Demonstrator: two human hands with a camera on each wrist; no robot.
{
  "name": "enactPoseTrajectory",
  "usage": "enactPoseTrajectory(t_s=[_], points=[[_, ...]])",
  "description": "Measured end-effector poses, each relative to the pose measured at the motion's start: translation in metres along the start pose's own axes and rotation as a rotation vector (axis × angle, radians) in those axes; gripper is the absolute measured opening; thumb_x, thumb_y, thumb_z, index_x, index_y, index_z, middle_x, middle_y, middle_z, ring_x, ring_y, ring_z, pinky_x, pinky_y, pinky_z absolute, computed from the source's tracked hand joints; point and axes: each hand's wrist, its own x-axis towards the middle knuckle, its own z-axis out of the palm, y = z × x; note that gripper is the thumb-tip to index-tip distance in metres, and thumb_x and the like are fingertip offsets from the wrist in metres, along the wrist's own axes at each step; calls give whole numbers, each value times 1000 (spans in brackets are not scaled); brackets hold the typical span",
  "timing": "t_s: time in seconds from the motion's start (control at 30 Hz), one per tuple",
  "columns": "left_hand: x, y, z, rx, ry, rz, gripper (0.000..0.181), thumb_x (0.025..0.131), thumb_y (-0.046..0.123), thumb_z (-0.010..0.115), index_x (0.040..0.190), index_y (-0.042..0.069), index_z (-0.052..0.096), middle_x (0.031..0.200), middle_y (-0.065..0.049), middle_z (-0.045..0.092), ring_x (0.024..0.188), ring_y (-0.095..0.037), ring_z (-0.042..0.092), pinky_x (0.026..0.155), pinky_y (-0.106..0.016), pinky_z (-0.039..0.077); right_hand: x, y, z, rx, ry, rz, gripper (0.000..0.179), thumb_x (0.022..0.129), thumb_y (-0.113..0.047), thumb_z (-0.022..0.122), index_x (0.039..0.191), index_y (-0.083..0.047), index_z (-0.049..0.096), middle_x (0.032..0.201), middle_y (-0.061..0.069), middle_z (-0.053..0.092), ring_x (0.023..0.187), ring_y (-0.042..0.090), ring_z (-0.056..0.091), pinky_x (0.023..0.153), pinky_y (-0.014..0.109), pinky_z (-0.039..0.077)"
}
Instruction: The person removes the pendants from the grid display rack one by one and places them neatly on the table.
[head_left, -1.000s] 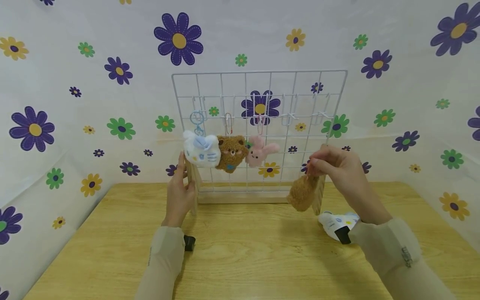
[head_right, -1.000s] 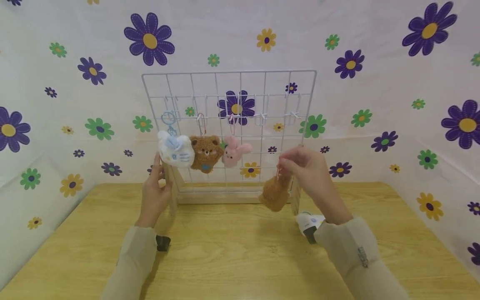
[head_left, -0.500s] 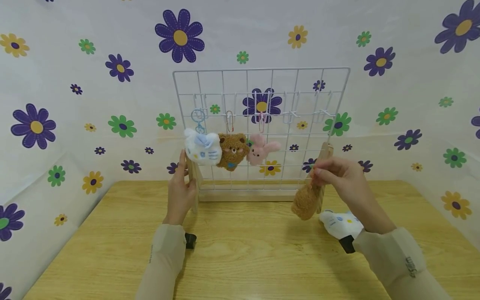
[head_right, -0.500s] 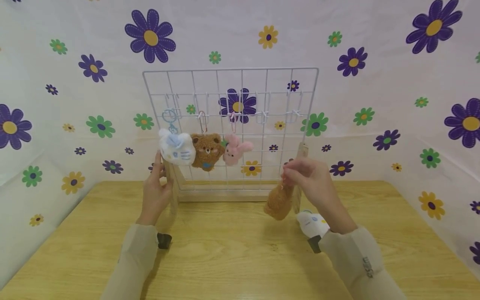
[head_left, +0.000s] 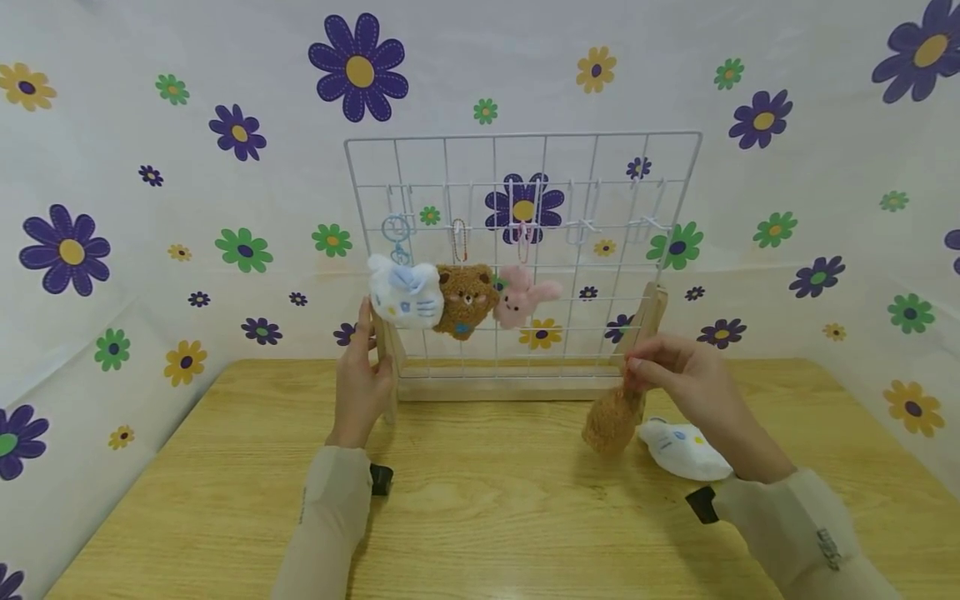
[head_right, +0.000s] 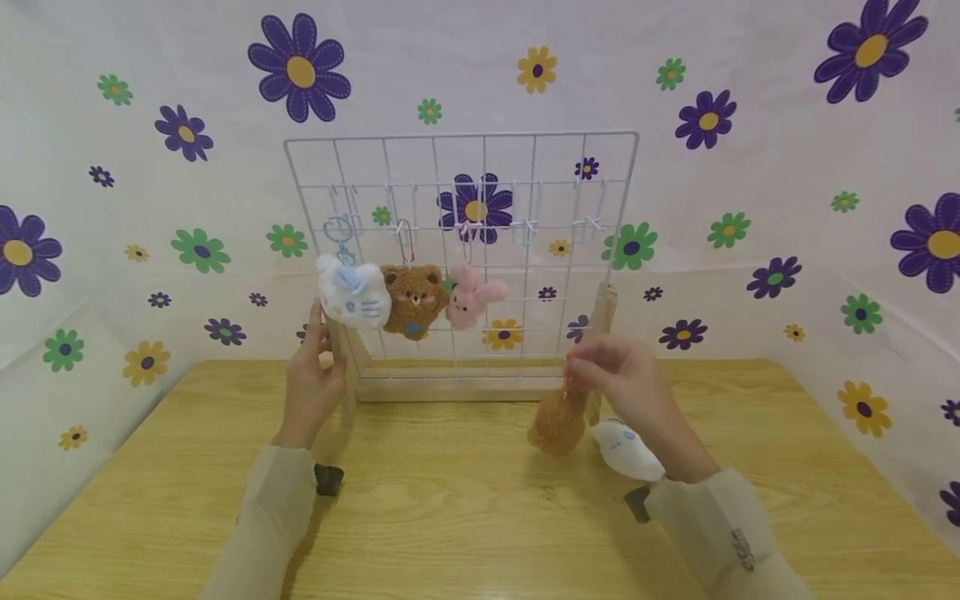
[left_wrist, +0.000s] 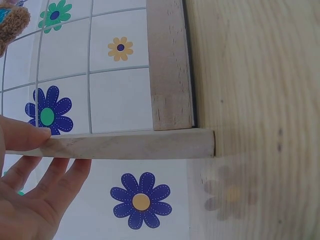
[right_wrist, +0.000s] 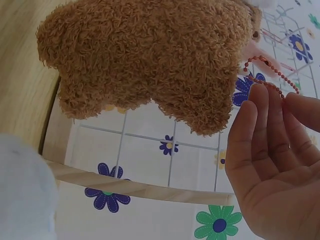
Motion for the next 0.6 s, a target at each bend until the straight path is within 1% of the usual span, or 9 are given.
enactPoseTrajectory(t_s=[0.07, 0.27, 0.4, 0.5, 0.6], points=[[0, 1, 0, 1, 0, 4, 86, 87, -24, 56, 161, 7, 25, 134, -31, 54, 113, -49, 61, 78, -55, 62, -2, 3, 1, 4, -12, -13, 16, 101, -1, 60, 107, 14, 63, 90, -4, 73, 81, 11, 70, 76, 23, 61], [-1, 0, 0, 8, 4, 15, 86, 87, -24, 56, 161, 7, 25, 134, -31, 55, 113, -49, 61, 77, -54, 62, -6, 9, 2, 27, -46, -88, 9, 99, 6, 59, 100, 13, 65, 87, -2, 73, 77, 11, 70, 70, 23, 62], [-1, 0, 0, 3, 7, 16, 86, 87, -24, 56, 161, 7, 26, 132, -31, 56, 112, -49, 61, 77, -54, 62, -12, 9, 1, -7, -60, -92, 9, 98, 6, 60, 101, 14, 65, 86, -1, 72, 75, 12, 68, 68, 23, 61], [0, 0, 0, 3, 7, 12, 87, 87, -24, 56, 161, 8, 26, 131, -31, 56, 112, -48, 62, 77, -54, 62, -16, 10, -1, -18, -84, -97, 9, 98, 6, 60, 100, 12, 67, 85, 1, 72, 74, 13, 68, 67, 24, 62], [0, -1, 1, 6, 11, 13, 87, 87, -25, 56, 161, 8, 26, 130, -30, 57, 111, -48, 62, 77, -54, 62, -19, 14, -1, 4, -122, -97, 8, 98, 7, 60, 99, 8, 68, 84, 2, 73, 74, 14, 70, 66, 26, 62]])
